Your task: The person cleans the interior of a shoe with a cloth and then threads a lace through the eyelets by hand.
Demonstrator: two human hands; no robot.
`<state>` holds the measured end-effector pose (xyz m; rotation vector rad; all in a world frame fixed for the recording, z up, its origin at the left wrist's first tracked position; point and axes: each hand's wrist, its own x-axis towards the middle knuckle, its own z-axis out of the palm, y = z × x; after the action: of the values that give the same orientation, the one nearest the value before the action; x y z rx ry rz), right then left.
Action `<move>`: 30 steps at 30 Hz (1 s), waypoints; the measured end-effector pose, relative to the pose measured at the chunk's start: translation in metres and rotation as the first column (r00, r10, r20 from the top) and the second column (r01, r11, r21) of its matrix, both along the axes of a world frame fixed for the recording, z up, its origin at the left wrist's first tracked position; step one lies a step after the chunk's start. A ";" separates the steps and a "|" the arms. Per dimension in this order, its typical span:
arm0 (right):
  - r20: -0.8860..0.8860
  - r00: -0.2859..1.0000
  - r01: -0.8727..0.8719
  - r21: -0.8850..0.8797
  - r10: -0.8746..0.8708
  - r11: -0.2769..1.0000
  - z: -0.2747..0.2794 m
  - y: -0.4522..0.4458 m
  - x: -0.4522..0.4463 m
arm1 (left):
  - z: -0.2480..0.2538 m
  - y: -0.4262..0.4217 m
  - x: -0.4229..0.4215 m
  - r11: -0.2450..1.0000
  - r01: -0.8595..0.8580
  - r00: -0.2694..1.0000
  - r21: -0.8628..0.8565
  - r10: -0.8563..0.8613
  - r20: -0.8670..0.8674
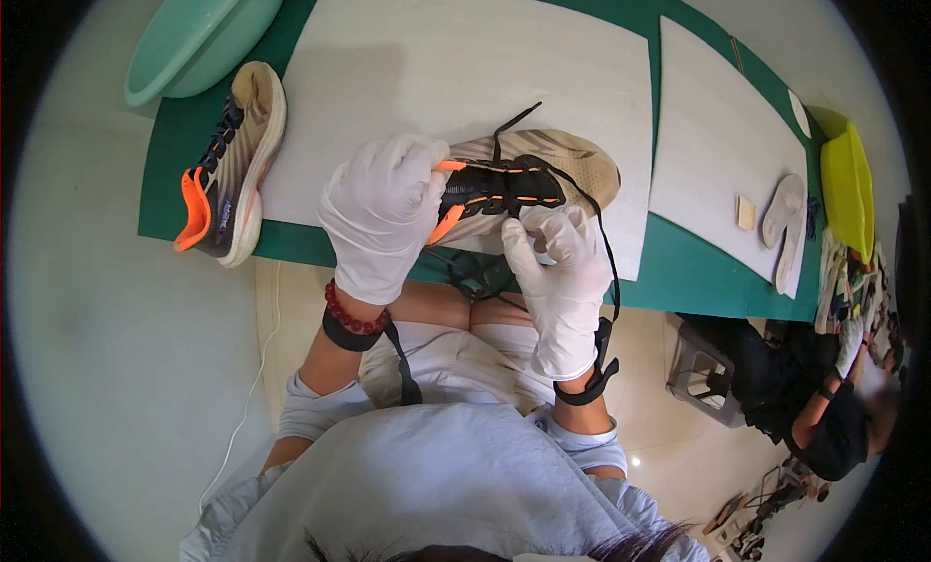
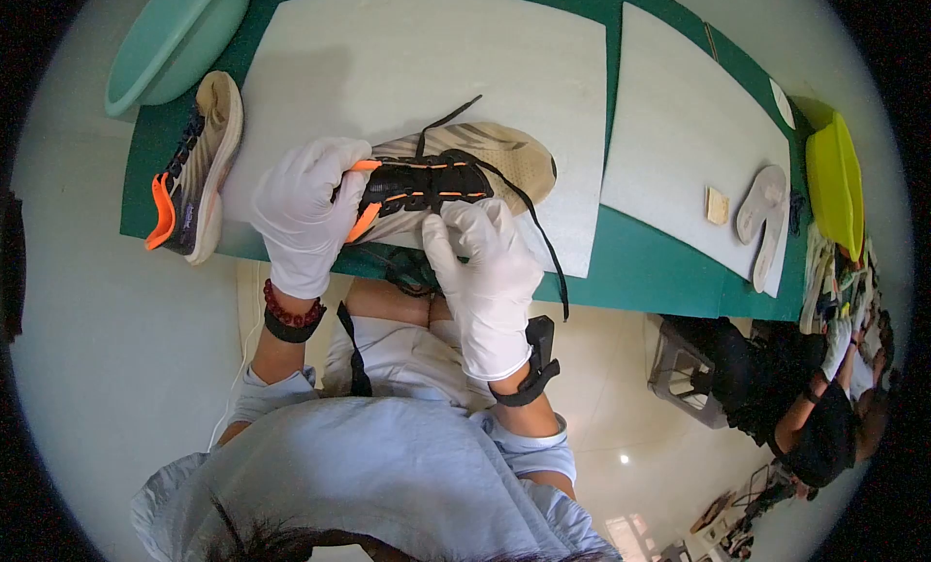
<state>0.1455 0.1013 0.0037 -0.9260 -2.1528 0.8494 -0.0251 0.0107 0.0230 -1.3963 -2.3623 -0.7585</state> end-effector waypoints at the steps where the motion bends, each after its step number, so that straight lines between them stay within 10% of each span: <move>1: 0.008 1.000 0.004 -0.038 -0.004 0.999 0.003 0.000 0.002 | 0.000 0.000 0.000 1.000 0.002 1.000 0.000 -0.002 0.001; 10: -0.066 0.993 0.082 -0.204 -0.097 0.976 0.007 0.001 0.007 | 0.000 0.000 0.000 1.000 0.004 1.000 0.007 -0.004 -0.028; 16: 0.118 0.992 0.027 -0.545 0.045 0.838 0.014 0.005 0.020 | 0.000 0.001 0.000 1.000 0.014 0.999 0.013 -0.014 -0.029; 19: -0.059 0.998 -0.048 -0.735 0.006 0.677 0.007 0.006 0.026 | -0.002 0.000 -0.001 1.000 0.013 0.999 0.024 -0.012 -0.033; 30: -0.033 0.999 -0.033 -0.626 0.015 0.779 0.003 -0.008 0.034 | -0.003 0.001 -0.002 1.000 0.016 0.999 0.027 -0.015 -0.033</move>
<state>0.1795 0.0933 0.0063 -1.1895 -1.8684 1.6446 -0.0270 0.0115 0.0203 -1.4065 -2.3104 -0.7633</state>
